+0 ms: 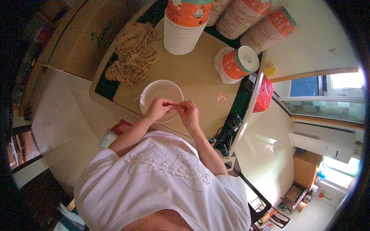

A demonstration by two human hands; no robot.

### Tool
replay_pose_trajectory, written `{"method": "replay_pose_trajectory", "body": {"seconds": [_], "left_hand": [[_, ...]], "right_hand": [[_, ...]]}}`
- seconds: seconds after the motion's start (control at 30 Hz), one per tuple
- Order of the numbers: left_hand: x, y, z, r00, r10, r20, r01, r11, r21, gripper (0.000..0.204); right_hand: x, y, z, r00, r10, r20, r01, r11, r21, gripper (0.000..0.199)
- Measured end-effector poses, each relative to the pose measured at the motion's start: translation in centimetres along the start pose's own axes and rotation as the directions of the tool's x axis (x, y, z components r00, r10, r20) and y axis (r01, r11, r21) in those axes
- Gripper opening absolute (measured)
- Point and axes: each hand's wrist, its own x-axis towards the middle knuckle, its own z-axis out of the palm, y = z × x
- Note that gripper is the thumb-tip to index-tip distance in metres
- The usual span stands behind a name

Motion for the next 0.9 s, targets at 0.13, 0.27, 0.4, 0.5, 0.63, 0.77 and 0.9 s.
{"method": "replay_pose_trajectory", "body": {"seconds": [0.13,0.27,0.4,0.5,0.63,0.77,0.9], "left_hand": [[-0.4,0.8,0.3,0.98,0.178,-0.088,-0.155,0.964,0.216,0.013],[-0.4,0.7,0.4,0.993,0.016,-0.118,-0.016,1.0,-0.004,0.012],[-0.1,-0.2,0.3,0.965,0.238,-0.11,-0.21,0.952,0.221,0.013],[-0.2,-0.2,0.4,0.951,0.283,-0.124,-0.248,0.938,0.244,0.013],[-0.3,0.4,0.3,0.945,0.303,-0.124,-0.258,0.922,0.29,0.013],[-0.2,0.4,0.5,0.953,0.273,-0.127,-0.226,0.927,0.3,0.012],[-0.2,0.7,0.6,0.958,0.257,-0.127,-0.211,0.932,0.296,0.012]], "right_hand": [[0.1,-0.1,-0.1,1.0,0.0,0.01,0.001,1.0,-0.015,0.005],[0.2,0.1,-0.2,0.999,-0.032,0.022,0.033,0.997,-0.073,0.005],[0.2,0.4,0.0,0.999,-0.047,0.007,0.048,0.996,-0.079,0.005],[0.2,0.5,0.0,0.999,-0.054,-0.003,0.054,0.995,-0.081,0.006],[0.2,0.5,0.0,0.999,-0.039,0.005,0.04,0.996,-0.077,0.006],[0.2,0.8,-0.1,0.996,-0.083,0.022,0.085,0.988,-0.127,0.007],[0.1,0.2,-0.1,0.995,-0.093,0.025,0.096,0.981,-0.171,0.006]]}}
